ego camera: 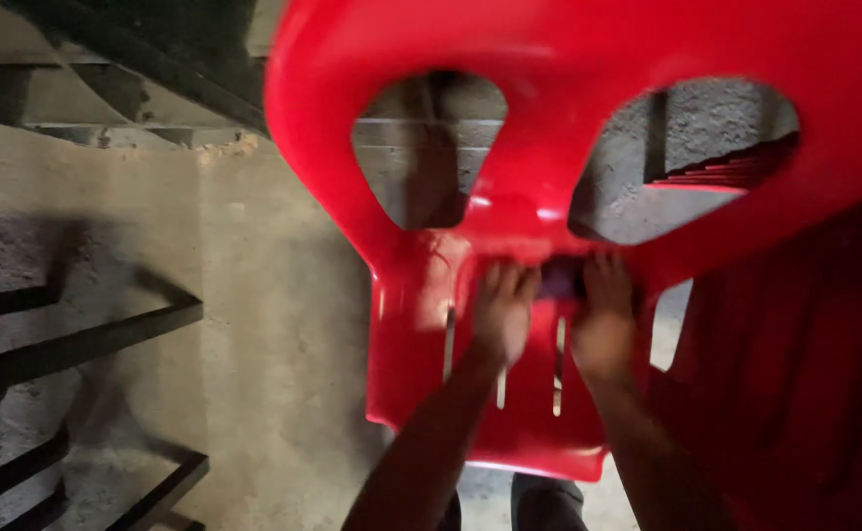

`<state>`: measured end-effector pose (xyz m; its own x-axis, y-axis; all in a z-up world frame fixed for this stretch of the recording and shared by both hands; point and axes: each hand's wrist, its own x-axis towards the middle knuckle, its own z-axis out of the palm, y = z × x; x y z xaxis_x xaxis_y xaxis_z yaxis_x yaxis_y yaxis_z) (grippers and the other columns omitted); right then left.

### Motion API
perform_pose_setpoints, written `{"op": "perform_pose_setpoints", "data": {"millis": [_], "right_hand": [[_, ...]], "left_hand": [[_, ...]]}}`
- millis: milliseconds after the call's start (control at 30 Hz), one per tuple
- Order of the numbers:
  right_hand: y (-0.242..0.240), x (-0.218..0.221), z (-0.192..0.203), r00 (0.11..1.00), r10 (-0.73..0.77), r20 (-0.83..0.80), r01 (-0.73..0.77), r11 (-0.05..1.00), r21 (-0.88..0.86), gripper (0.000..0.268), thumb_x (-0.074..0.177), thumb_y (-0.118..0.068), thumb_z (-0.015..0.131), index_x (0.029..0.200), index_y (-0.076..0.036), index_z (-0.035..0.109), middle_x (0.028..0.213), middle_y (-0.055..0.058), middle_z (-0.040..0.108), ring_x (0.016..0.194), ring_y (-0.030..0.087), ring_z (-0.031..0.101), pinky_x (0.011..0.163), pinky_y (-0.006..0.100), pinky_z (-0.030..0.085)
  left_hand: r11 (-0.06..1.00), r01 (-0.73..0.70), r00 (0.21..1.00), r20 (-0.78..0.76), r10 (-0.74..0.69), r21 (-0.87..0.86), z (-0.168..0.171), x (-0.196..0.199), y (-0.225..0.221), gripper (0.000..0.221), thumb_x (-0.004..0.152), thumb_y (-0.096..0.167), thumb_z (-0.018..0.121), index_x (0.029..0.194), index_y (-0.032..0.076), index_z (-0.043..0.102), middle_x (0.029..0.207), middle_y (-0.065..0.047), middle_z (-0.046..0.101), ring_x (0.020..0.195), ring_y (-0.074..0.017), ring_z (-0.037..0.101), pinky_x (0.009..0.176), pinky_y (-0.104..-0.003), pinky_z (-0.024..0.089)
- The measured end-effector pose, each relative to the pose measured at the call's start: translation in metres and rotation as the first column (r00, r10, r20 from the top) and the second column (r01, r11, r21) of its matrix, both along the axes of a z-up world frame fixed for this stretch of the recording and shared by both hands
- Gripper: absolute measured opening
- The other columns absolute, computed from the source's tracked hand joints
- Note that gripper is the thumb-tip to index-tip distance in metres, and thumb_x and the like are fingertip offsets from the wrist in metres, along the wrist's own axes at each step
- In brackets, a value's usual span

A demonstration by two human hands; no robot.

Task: Wiping down plastic chairs with a cleaning cloth.

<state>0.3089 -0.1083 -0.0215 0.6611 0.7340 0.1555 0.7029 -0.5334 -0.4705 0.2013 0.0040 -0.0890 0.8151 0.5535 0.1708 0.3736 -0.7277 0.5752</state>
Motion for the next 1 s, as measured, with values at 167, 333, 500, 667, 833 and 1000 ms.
{"op": "perform_pose_setpoints", "data": {"millis": [167, 333, 500, 667, 833, 1000], "right_hand": [[0.028, 0.030, -0.027, 0.998, -0.067, 0.005, 0.067, 0.995, 0.069, 0.065, 0.077, 0.015, 0.050, 0.140, 0.005, 0.057, 0.152, 0.023, 0.053, 0.149, 0.044, 0.043, 0.128, 0.049, 0.032], [0.003, -0.003, -0.007, 0.991, -0.046, 0.123, 0.044, 0.999, 0.019, 0.063, 0.084, 0.012, 0.054, 0.147, 0.007, 0.052, 0.156, 0.026, 0.050, 0.149, 0.045, 0.043, 0.127, 0.053, 0.030], [-0.076, -0.077, 0.026, 0.945, -0.246, -0.214, 0.221, 0.966, -0.134, 0.078, 0.077, 0.004, 0.053, 0.154, 0.011, 0.036, 0.161, 0.035, 0.033, 0.141, 0.051, 0.039, 0.113, 0.052, 0.036], [-0.163, -0.146, -0.002, 0.983, -0.183, -0.002, 0.178, 0.958, -0.225, 0.077, 0.076, 0.006, 0.052, 0.151, 0.008, 0.036, 0.159, 0.031, 0.036, 0.146, 0.052, 0.037, 0.123, 0.057, 0.030], [-0.148, -0.128, -0.029, 0.999, -0.022, 0.033, 0.026, 0.991, -0.130, 0.084, 0.067, 0.000, 0.053, 0.149, 0.002, 0.033, 0.154, 0.028, 0.034, 0.148, 0.050, 0.030, 0.123, 0.060, 0.025], [-0.006, -0.045, -0.022, 0.999, 0.033, -0.022, -0.038, 0.956, -0.290, 0.095, 0.070, -0.006, 0.072, 0.158, -0.004, 0.036, 0.167, 0.018, 0.033, 0.157, 0.041, 0.025, 0.126, 0.062, 0.018]], "left_hand": [[0.990, -0.138, 0.986, 0.103, 0.134, 0.030, 0.011, 0.049, 0.040, 0.057, 0.075, 0.004, 0.066, 0.131, 0.014, 0.067, 0.126, -0.008, 0.061, 0.119, -0.0340, 0.055, 0.099, -0.049, 0.047], [0.990, -0.139, 0.988, 0.064, 0.139, -0.015, 0.026, 0.025, 0.001, 0.062, 0.074, 0.005, 0.069, 0.135, 0.016, 0.066, 0.125, -0.008, 0.061, 0.117, -0.0340, 0.054, 0.097, -0.050, 0.045], [0.934, 0.135, 0.990, 0.011, -0.140, -0.330, 0.081, -0.034, -0.044, 0.064, 0.082, 0.011, 0.064, 0.146, 0.011, 0.060, 0.124, -0.009, 0.060, 0.105, -0.0358, 0.055, 0.088, -0.049, 0.049], [0.953, 0.156, 0.988, 0.055, -0.147, -0.260, 0.082, -0.092, -0.086, 0.048, 0.079, 0.008, 0.063, 0.127, 0.010, 0.069, 0.115, -0.011, 0.064, 0.101, -0.0356, 0.060, 0.083, -0.049, 0.049], [0.861, -0.004, 0.998, -0.061, -0.031, -0.508, 0.054, -0.108, -0.046, 0.023, 0.096, 0.015, 0.061, 0.117, 0.010, 0.069, 0.105, -0.010, 0.065, 0.101, -0.0327, 0.063, 0.086, -0.048, 0.051], [0.984, 0.135, 0.988, 0.060, -0.142, 0.116, 0.005, -0.088, 0.045, 0.038, 0.090, 0.017, 0.056, 0.125, 0.007, 0.066, 0.126, -0.015, 0.058, 0.126, -0.0400, 0.053, 0.107, -0.053, 0.049]]}}
